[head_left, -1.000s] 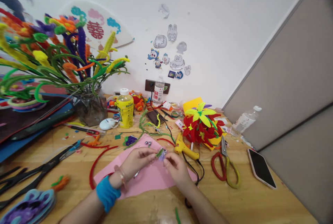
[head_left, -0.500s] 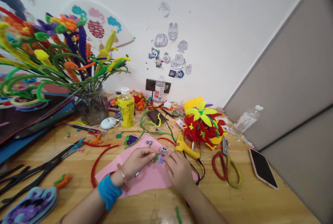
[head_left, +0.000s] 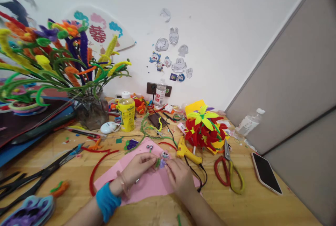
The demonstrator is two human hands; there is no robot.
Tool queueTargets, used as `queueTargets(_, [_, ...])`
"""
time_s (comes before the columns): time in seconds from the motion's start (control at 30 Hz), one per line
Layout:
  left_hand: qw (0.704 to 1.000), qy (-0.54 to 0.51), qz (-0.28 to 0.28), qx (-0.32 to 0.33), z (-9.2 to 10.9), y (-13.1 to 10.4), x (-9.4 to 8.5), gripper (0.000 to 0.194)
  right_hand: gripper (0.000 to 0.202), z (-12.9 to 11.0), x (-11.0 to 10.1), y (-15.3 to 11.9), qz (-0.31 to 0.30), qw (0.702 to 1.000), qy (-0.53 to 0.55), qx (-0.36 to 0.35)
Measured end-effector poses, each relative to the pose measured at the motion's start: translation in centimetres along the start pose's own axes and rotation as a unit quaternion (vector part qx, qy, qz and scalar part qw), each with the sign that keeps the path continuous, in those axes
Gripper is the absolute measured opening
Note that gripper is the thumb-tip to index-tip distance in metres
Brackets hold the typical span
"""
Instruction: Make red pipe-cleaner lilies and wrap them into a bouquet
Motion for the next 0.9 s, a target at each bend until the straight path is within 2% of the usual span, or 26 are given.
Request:
queueTargets(0.2, [0.999,-0.027,-0.017,-0.014,-0.2,0.0,0.3,0.038,0.019,0.1,0.0,0.1,0.003,0.997,0.070,0.029])
queueTargets(0.3, [1.000,-0.022,-0.018,0.001,-0.2,0.1,0.3,0.039,0.014,0.4,0.3,0.1,0.002,0.985,0.139,0.099])
queueTargets(0.37, [1.000,-0.018,-0.018,0.010,-0.2,0.1,0.3,0.039,0.010,0.7,0.7,0.0,0.004,0.963,0.210,0.168])
queueTargets(0.47, [0.999,-0.004,-0.025,0.021,-0.2,0.1,0.3,0.038,0.008,1.2,1.5,-0.2,0.006,0.912,0.320,0.256])
queueTargets(0.6, [0.999,0.011,-0.031,0.020,0.0,0.2,0.2,0.039,0.022,1.7,2.3,-0.3,0.032,0.835,0.438,0.330])
queueTargets(0.7, [0.999,0.014,-0.026,0.020,0.2,0.2,0.3,0.038,0.032,2.0,2.8,-0.4,0.029,0.784,0.498,0.368])
queueTargets(0.8, [0.999,0.013,-0.033,0.009,0.2,0.2,0.6,0.039,0.035,2.1,3.0,-0.5,0.031,0.759,0.522,0.387])
queueTargets(0.9, [0.999,0.029,-0.032,0.023,0.0,0.2,0.7,0.038,0.035,2.1,3.0,-0.6,0.037,0.749,0.528,0.397])
Point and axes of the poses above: each hand's wrist, its own y-axis towards the middle knuckle, its own x-axis out of the palm, z = x × y, the point moved 3 cm from there along y, towards the middle knuckle
